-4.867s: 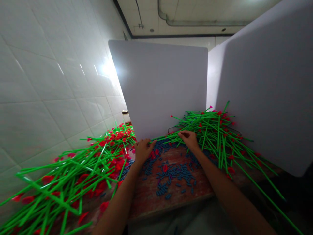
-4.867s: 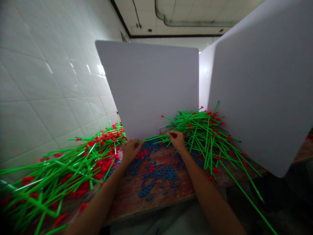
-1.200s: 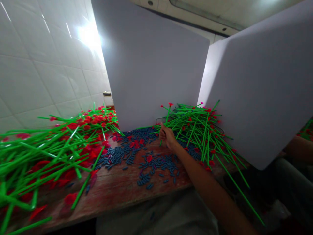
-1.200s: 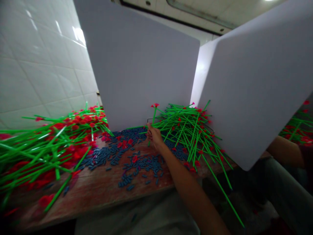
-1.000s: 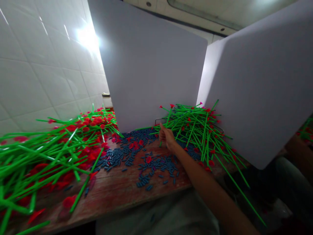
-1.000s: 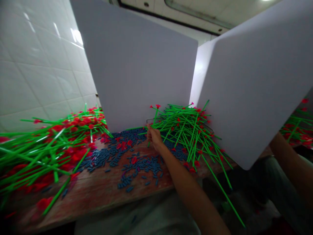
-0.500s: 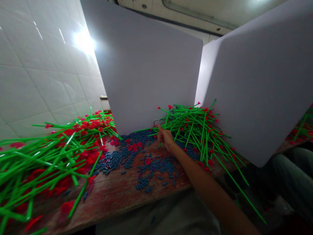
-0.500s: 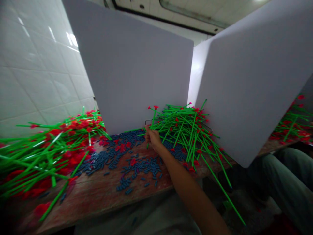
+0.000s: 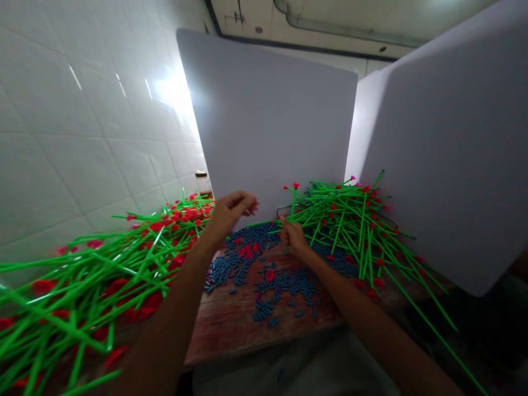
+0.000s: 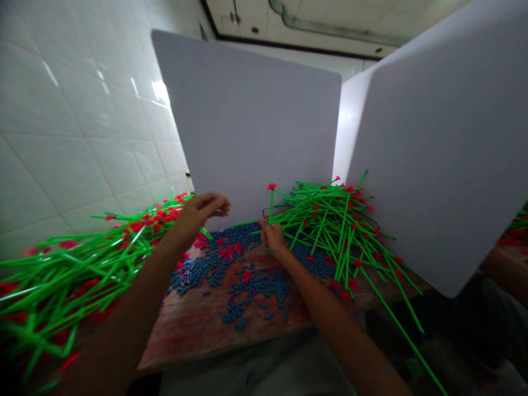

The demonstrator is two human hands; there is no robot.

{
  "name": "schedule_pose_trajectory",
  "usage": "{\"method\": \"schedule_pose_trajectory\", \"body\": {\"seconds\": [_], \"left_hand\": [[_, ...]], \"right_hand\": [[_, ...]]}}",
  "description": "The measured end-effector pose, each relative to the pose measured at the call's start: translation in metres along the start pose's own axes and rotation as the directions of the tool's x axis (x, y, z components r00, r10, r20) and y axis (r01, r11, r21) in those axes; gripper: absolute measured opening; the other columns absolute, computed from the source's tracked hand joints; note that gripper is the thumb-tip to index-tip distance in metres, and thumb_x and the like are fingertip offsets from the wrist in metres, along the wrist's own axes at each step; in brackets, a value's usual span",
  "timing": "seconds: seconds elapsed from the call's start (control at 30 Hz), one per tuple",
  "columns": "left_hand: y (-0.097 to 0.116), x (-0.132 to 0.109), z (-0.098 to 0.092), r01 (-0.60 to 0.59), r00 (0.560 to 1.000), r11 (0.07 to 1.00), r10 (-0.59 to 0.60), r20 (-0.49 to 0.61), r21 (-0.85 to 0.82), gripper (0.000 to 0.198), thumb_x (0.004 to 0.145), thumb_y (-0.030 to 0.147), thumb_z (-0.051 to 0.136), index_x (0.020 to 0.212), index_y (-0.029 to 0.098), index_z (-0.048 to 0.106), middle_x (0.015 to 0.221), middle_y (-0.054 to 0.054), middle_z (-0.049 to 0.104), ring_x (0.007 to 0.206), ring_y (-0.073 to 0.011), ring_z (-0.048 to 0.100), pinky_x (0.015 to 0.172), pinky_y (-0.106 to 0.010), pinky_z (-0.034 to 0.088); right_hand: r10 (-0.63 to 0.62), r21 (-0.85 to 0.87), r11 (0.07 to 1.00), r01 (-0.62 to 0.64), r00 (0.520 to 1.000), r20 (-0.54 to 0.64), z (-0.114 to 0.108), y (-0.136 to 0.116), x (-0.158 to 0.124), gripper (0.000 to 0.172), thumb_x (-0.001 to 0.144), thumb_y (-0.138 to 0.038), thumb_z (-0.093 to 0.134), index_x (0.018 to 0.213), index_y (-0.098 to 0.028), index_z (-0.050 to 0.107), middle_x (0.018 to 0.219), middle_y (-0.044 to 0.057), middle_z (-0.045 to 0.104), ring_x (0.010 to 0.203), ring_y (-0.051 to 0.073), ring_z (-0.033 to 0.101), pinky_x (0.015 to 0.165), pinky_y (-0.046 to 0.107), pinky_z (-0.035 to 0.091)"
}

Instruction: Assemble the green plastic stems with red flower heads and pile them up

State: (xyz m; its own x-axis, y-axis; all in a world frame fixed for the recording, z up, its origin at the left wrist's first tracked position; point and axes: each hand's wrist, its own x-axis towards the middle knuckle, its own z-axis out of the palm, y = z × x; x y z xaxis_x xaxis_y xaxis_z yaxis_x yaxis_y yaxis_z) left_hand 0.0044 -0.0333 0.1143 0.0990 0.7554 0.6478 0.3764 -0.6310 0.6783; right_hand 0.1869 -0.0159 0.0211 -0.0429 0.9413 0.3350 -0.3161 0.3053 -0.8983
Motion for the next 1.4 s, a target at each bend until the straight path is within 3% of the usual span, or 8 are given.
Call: {"method": "schedule_pose_trajectory", "body": {"seconds": [0.1,0.17,0.27,0.37,0.7,1.13,1.27,1.4], "left_hand": [[-0.034,-0.012,0.021,0.129,0.988,0.992,-0.128,0.092,-0.007,0.039,0.076,0.051,0.056,0.073,0.013,0.065,0.065,-0.001,0.062,0.060,-0.0108,0.054,0.059,-0.023,0.043],[-0.059,-0.021,0.029,0.213,0.973,0.976,-0.215,0.086,0.031,0.043,0.072,0.055,0.055,0.068,0.012,0.063,0.059,0.000,0.060,0.055,-0.0107,0.051,0.056,-0.022,0.040],[-0.085,-0.030,0.030,0.199,0.966,0.967,-0.220,0.133,0.157,0.045,0.070,0.056,0.053,0.066,0.012,0.063,0.057,0.000,0.059,0.056,-0.0119,0.050,0.056,-0.022,0.038],[-0.096,-0.033,0.025,0.154,0.964,0.960,-0.198,0.179,0.233,0.047,0.073,0.057,0.050,0.069,0.013,0.065,0.060,-0.001,0.061,0.060,-0.0135,0.052,0.058,-0.022,0.038],[-0.108,-0.036,0.029,0.096,0.959,0.938,-0.177,0.223,0.334,0.044,0.077,0.053,0.045,0.067,0.014,0.063,0.059,-0.001,0.059,0.057,-0.0125,0.049,0.054,-0.021,0.034],[-0.097,-0.035,0.026,0.115,0.946,0.935,-0.207,0.251,0.335,0.045,0.073,0.058,0.046,0.063,0.016,0.060,0.055,0.000,0.056,0.054,-0.0141,0.050,0.053,-0.023,0.034],[-0.096,-0.035,0.026,0.119,0.942,0.935,-0.212,0.260,0.333,0.045,0.072,0.059,0.046,0.062,0.017,0.059,0.055,0.000,0.056,0.055,-0.0154,0.051,0.052,-0.023,0.035],[-0.096,-0.035,0.027,0.132,0.927,0.934,-0.234,0.291,0.333,0.046,0.071,0.060,0.045,0.062,0.018,0.058,0.055,0.000,0.056,0.052,-0.0148,0.051,0.051,-0.023,0.035]], "right_hand": [[-0.021,-0.083,0.996,0.023,1.000,0.021,0.006,0.009,0.005,0.056,0.070,-0.065,0.055,0.049,-0.022,0.026,0.038,-0.009,0.022,0.033,0.004,0.020,0.034,0.020,0.014],[-0.022,-0.114,0.993,0.030,0.998,0.066,0.009,0.012,0.007,0.056,0.070,-0.066,0.054,0.049,-0.022,0.026,0.038,-0.009,0.022,0.032,0.004,0.019,0.034,0.020,0.014],[-0.024,-0.108,0.994,0.034,0.995,0.098,0.012,0.013,0.007,0.055,0.072,-0.064,0.054,0.050,-0.022,0.026,0.038,-0.009,0.023,0.031,0.004,0.020,0.033,0.021,0.013],[-0.014,-0.124,0.992,0.027,0.995,0.102,0.011,0.015,0.003,0.054,0.075,-0.061,0.053,0.049,-0.022,0.026,0.037,-0.009,0.023,0.032,0.005,0.020,0.034,0.022,0.013],[0.021,-0.040,0.999,-0.016,0.994,0.109,0.001,0.019,-0.006,0.052,0.074,-0.057,0.056,0.049,-0.023,0.025,0.036,-0.009,0.022,0.030,0.004,0.020,0.034,0.022,0.013],[0.015,-0.102,0.995,-0.002,0.991,0.133,0.003,0.024,0.000,0.054,0.073,-0.062,0.053,0.046,-0.022,0.028,0.037,-0.008,0.025,0.033,0.005,0.023,0.037,0.022,0.016],[0.055,-0.092,0.995,-0.043,0.990,0.131,-0.003,0.022,0.005,0.051,0.068,-0.063,0.057,0.051,-0.019,0.038,0.042,-0.008,0.033,0.036,0.006,0.031,0.039,0.020,0.025],[0.078,-0.134,0.990,-0.049,0.972,0.222,-0.009,0.028,0.008,0.046,0.071,-0.062,0.057,0.064,-0.017,0.050,0.052,-0.005,0.045,0.044,0.008,0.044,0.044,0.020,0.033]]}}
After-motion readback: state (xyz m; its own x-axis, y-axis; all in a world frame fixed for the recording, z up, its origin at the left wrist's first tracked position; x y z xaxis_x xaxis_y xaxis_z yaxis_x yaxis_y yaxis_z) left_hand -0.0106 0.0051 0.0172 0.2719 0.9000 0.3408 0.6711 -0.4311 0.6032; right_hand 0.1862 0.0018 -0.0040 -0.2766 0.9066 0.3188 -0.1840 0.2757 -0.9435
